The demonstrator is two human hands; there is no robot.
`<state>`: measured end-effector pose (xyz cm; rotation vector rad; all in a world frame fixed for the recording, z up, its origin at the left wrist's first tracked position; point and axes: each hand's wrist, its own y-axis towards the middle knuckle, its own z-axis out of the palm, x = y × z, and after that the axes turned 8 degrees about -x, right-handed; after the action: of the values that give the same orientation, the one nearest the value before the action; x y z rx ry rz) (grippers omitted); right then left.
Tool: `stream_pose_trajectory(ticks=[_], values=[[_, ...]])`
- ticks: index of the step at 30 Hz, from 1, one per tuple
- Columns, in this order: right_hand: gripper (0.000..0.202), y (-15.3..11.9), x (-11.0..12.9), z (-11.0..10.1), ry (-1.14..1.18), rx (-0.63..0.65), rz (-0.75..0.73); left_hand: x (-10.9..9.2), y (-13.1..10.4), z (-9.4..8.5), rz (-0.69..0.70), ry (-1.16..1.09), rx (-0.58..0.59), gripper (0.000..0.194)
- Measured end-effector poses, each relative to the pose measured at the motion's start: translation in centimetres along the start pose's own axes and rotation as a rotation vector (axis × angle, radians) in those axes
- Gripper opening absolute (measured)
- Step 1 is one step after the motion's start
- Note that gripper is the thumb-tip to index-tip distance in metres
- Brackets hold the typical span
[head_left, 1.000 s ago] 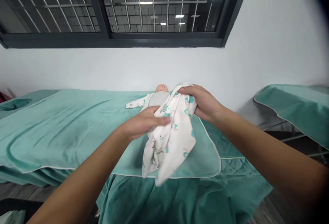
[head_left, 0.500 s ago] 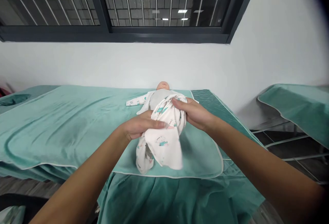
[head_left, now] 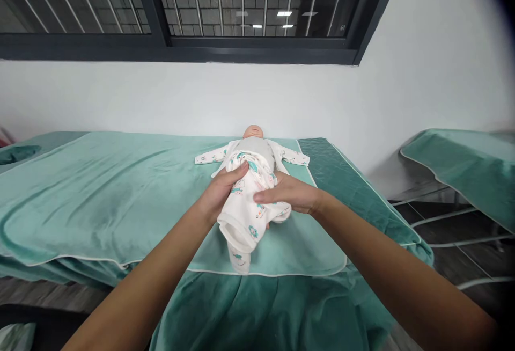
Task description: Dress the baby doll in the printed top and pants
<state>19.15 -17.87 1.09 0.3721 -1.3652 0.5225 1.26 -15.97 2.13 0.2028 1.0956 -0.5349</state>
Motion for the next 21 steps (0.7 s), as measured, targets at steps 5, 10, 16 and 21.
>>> stream_pose_trajectory(ticks=[5,10,16,21], values=[[0.031,0.6,0.6,-1.5,0.154,-0.367,-0.211,1.3,0.9,-0.9,0.037,0.096,-0.05,0.043],[0.026,1.1,-1.7,-3.9,0.344,-0.5,-0.203,2.0,1.7,-0.9,-0.035,0.277,-0.029,0.045],[0.028,-0.7,-8.3,-2.0,0.409,-0.544,0.063,2.5,3.1,-1.8,-0.044,0.848,-0.09,0.037],[0.032,-2.2,-11.0,1.7,0.543,-0.533,0.109,1.1,3.7,-1.5,-0.102,1.288,0.16,0.029]])
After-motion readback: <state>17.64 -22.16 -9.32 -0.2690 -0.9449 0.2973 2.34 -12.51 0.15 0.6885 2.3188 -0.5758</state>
